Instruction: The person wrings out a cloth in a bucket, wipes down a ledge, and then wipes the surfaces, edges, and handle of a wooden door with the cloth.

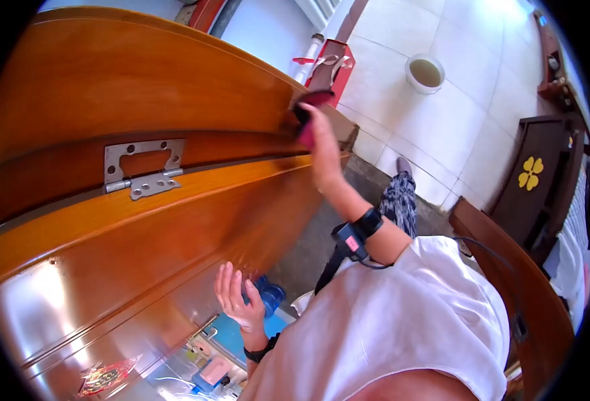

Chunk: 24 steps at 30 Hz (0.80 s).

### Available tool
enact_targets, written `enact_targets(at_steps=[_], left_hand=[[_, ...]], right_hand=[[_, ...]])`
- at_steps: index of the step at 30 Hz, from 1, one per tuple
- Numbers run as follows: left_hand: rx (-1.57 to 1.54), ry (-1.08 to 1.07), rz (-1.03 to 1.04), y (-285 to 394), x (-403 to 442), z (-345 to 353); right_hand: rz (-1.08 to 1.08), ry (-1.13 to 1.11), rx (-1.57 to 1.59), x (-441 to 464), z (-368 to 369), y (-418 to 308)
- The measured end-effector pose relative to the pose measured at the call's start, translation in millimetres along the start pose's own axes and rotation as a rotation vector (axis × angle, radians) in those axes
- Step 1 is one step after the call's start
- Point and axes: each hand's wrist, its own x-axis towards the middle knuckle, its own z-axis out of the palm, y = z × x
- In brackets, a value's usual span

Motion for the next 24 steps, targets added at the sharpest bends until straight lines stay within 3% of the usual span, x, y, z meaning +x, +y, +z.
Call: enact_targets(at_steps=[3,7,9,13,15,17,20,24], left_hand=[[0.007,-0.029,0.0,-1,5,5],[0.026,-0.06,-0.028,3,2,7],[0.017,-0.081,-0.039,5,5,12],[0.032,-0.15,-0.064,18,11,25],[0.029,-0.163,-0.067,25,21,33],[-0.01,-0.181,-0.079,33,30,40],[-0.008,-0.181,-0.08,50,53,42],[0.023,-0.108,-0.085,82,87,40]], right_hand=[[-0.335,-0.259,-0.216,-17,53,-14],[-0.482,-0.222,-0.409,3,39,23],[-0.267,0.034,-0.436,23,16,65],[0.194,0.263,-0.224,69,-63,198],[0.364,0.283,0.008,69,-63,159],[0.157,0.138,-0.271,59,-36,137],[-0.163,-0.207,-0.316,34,13,3],[-0.396,-0.337,-0.366,59,18,-45]])
